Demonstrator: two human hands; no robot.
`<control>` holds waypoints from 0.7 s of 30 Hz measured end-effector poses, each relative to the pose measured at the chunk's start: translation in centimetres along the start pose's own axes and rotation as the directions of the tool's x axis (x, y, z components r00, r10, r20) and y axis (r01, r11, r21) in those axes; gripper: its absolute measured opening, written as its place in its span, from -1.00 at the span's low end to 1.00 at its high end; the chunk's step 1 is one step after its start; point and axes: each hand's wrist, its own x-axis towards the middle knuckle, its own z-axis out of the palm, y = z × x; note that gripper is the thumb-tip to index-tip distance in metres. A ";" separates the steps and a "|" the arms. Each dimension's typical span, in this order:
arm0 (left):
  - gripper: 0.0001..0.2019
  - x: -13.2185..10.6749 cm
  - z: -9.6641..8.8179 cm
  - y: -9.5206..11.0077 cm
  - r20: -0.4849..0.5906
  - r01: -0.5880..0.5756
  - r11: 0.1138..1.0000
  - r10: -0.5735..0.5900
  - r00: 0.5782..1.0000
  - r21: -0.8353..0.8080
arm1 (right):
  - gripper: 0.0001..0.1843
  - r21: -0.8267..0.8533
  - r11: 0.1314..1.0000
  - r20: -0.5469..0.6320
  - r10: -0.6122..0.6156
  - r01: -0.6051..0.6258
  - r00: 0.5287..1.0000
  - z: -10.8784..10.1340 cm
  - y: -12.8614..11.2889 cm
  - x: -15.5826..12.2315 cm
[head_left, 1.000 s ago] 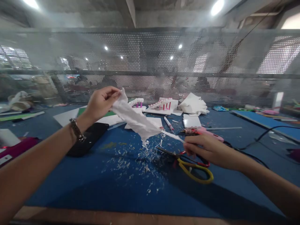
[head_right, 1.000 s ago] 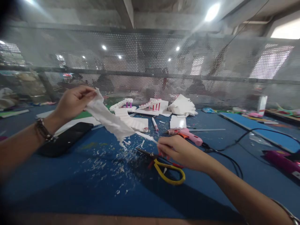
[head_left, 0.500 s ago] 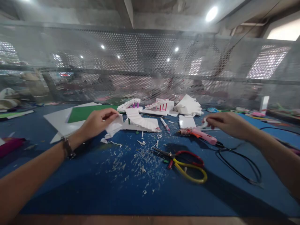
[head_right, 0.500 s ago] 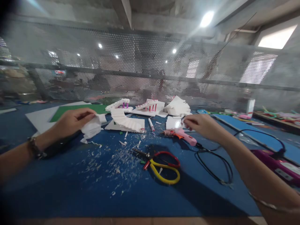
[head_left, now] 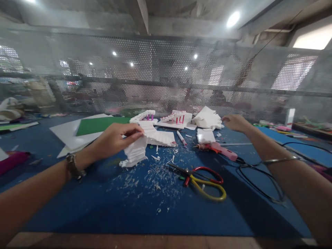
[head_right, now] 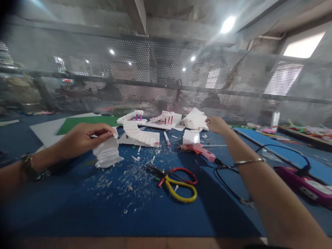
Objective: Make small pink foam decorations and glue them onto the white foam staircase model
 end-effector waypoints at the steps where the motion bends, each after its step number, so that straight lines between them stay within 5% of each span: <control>1: -0.74 -0.1 -0.1 0.1 -0.008 -0.004 1.000 0.004 1.000 0.007 | -0.71 0.024 1.000 0.019 -0.021 0.020 1.000 -0.3 -0.6 -0.7; 4: -0.75 -0.6 0.0 0.2 -0.036 -0.004 1.000 0.005 0.999 0.026 | -0.72 0.108 0.982 0.108 -0.166 0.154 0.980 -0.6 -3.4 -4.1; 7: -0.74 -1.2 0.8 0.0 -0.007 0.017 1.000 -0.017 1.000 0.013 | -0.75 0.210 0.921 0.206 -0.368 0.327 0.907 0.5 -6.9 -8.5; 11: -0.73 -1.3 1.6 -0.4 0.039 0.046 0.998 -0.044 0.998 -0.043 | -0.76 0.315 0.869 0.227 -0.459 0.381 0.859 2.2 -9.0 -11.9; 14: -0.75 -1.1 1.7 -0.5 0.016 0.053 0.996 -0.052 0.999 -0.066 | -0.69 0.310 0.906 0.197 -0.358 0.288 0.913 2.8 -7.0 -11.0; 17: -0.76 -1.1 2.1 -0.6 0.035 0.055 0.993 -0.051 0.998 -0.103 | -0.67 0.216 0.971 0.108 -0.130 0.104 0.986 3.4 -3.6 -9.1; 21: -0.75 -1.5 3.1 -0.9 0.090 0.082 0.987 -0.070 0.993 -0.137 | -0.74 0.143 0.989 0.085 0.017 -0.029 0.996 5.1 -1.0 -7.6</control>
